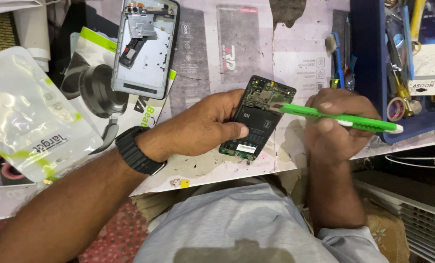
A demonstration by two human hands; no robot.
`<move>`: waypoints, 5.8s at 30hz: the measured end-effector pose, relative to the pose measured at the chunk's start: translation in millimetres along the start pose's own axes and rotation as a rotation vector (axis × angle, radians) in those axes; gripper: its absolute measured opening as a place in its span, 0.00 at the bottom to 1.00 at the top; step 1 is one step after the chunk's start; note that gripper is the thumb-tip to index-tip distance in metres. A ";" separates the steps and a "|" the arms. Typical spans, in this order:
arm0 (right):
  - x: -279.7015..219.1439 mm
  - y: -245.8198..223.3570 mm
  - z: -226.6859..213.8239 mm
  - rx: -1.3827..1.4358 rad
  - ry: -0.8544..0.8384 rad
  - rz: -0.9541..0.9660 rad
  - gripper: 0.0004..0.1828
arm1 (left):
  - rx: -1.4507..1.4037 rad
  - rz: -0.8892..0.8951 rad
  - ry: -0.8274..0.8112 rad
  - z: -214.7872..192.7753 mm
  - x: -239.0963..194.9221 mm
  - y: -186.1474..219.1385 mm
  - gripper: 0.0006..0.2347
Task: The person disassembles a smartphone using a green precision screwdriver and a green utility knife. They remove screws, pry open the casing, and extract the battery and internal components, placing them on the work surface.
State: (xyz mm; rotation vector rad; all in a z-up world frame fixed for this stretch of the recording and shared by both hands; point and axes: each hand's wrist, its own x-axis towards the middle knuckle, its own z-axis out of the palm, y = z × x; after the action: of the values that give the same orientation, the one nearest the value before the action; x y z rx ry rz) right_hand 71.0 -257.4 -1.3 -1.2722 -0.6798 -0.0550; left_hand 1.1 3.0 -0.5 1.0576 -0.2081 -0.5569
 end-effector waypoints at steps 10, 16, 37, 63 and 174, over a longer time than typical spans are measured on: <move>2.3 -0.9 3.4 -0.096 -0.042 -0.015 0.09 | 0.026 -0.025 0.041 0.0 2.0 -2.0 0.21; 9.0 -15.4 8.0 -0.202 -0.119 0.024 0.09 | -0.017 -0.045 0.078 3.4 1.6 0.0 0.22; -10.3 2.5 -8.2 0.178 0.114 0.358 0.10 | 0.006 -0.012 0.040 0.5 0.8 -4.6 0.22; 0.4 1.5 -6.7 0.302 0.067 0.302 0.07 | 0.077 -0.041 0.049 1.2 1.4 -0.5 0.19; -63.6 -33.6 28.3 -0.013 0.159 0.325 0.10 | -0.498 0.210 0.236 -0.9 -4.6 -3.7 0.16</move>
State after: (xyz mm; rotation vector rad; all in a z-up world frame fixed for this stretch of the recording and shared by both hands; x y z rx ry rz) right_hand -6.0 -263.7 -0.4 -1.3615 -0.3311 0.1051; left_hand -3.6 4.7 -3.7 0.5987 0.0301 -0.2675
